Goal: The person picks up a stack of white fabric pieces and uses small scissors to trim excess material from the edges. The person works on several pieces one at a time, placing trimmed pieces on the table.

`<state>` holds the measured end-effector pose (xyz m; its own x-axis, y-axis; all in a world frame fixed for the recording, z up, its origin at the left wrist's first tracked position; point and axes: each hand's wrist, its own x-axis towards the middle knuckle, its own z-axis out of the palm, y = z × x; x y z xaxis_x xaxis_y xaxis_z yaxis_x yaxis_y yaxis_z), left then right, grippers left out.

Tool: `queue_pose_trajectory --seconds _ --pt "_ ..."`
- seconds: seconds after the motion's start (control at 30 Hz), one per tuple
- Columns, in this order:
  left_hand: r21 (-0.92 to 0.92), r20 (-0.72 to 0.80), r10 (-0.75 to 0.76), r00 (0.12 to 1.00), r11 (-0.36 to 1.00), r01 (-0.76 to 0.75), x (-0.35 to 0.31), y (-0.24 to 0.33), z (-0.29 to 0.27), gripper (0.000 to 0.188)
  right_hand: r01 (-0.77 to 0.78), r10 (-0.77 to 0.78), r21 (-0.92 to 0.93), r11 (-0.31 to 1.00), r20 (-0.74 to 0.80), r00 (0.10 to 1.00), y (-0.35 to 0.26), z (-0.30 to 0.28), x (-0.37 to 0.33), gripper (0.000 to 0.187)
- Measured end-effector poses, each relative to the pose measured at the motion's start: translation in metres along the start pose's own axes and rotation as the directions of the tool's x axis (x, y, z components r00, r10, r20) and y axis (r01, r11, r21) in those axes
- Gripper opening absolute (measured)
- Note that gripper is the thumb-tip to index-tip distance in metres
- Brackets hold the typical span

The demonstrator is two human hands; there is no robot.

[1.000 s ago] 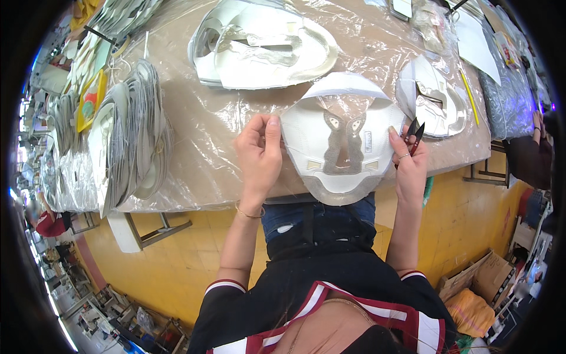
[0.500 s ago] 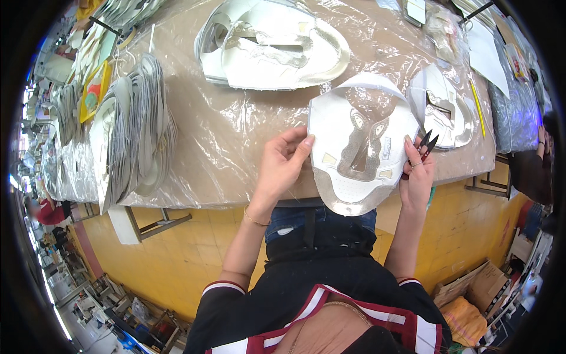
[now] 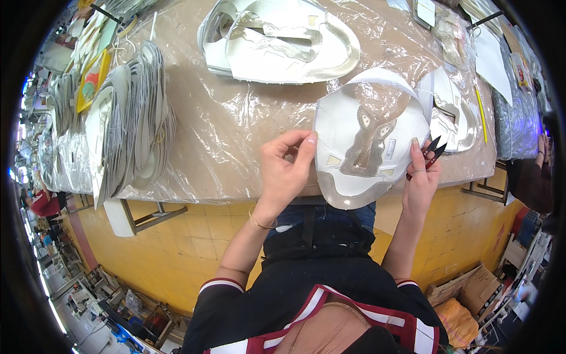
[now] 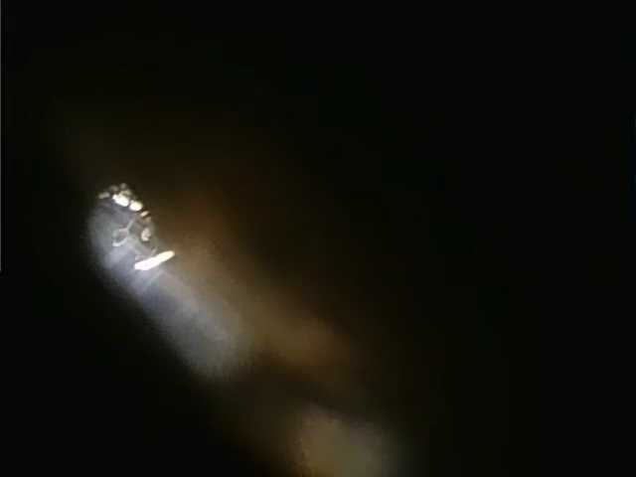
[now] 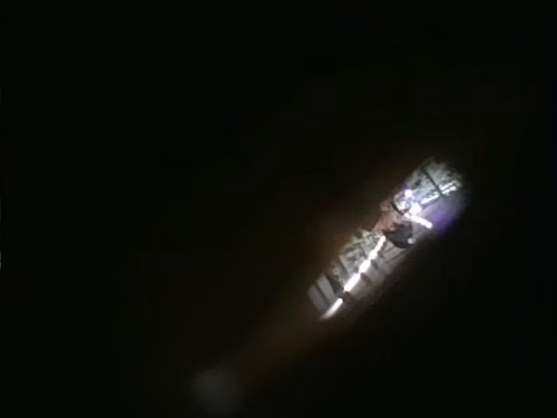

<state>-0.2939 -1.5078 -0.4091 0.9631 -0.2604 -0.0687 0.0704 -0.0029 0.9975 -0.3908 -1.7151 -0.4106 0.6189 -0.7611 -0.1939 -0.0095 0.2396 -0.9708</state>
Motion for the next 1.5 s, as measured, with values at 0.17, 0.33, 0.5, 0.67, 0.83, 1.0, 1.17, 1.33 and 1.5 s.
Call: queue_pose_trajectory --seconds 0.17,0.33,0.5,0.67,0.83,1.0,1.17,1.33,1.5 --pt "-0.119 0.008 -0.085 0.996 0.989 0.086 0.000 -0.002 -0.003 0.023 -0.068 0.066 0.050 0.996 0.034 0.997 -0.002 0.001 0.002 0.010" --pt "-0.135 0.047 -0.091 0.995 0.986 0.096 0.000 0.001 -0.004 0.027 -0.089 0.089 0.053 0.995 0.016 0.996 -0.001 0.002 0.001 0.010" --pt "-0.149 0.046 -0.110 0.993 0.982 0.116 -0.002 0.002 -0.002 0.027 -0.107 0.105 0.043 0.993 0.044 0.994 -0.001 0.000 0.001 0.013" --pt "-0.117 0.052 -0.083 0.995 0.989 0.089 -0.002 0.000 -0.005 0.028 -0.084 0.083 0.033 0.996 0.038 0.996 -0.004 0.000 0.001 0.014" --pt "-0.076 0.028 -0.130 0.991 0.988 0.131 -0.003 -0.001 -0.001 0.025 -0.140 0.139 0.047 0.989 0.023 0.990 -0.009 0.005 -0.002 0.016" --pt "-0.021 0.013 -0.163 0.987 0.986 0.163 -0.002 -0.003 -0.002 0.028 -0.197 0.190 0.118 0.973 0.065 0.980 -0.013 0.002 -0.002 0.009" --pt "0.007 0.015 -0.153 0.988 0.988 0.153 -0.001 -0.005 -0.003 0.026 -0.251 0.228 0.212 0.945 0.126 0.965 -0.009 -0.004 0.001 0.013" --pt "0.010 0.016 -0.146 0.989 0.989 0.145 -0.003 -0.003 0.001 0.023 -0.234 0.195 0.258 0.937 0.169 0.966 -0.009 -0.009 0.004 0.013" --pt "-0.164 0.113 -0.142 0.983 0.974 0.160 -0.003 -0.006 0.001 0.018 -0.094 0.081 0.121 0.988 0.107 0.991 -0.010 -0.006 -0.001 0.013"
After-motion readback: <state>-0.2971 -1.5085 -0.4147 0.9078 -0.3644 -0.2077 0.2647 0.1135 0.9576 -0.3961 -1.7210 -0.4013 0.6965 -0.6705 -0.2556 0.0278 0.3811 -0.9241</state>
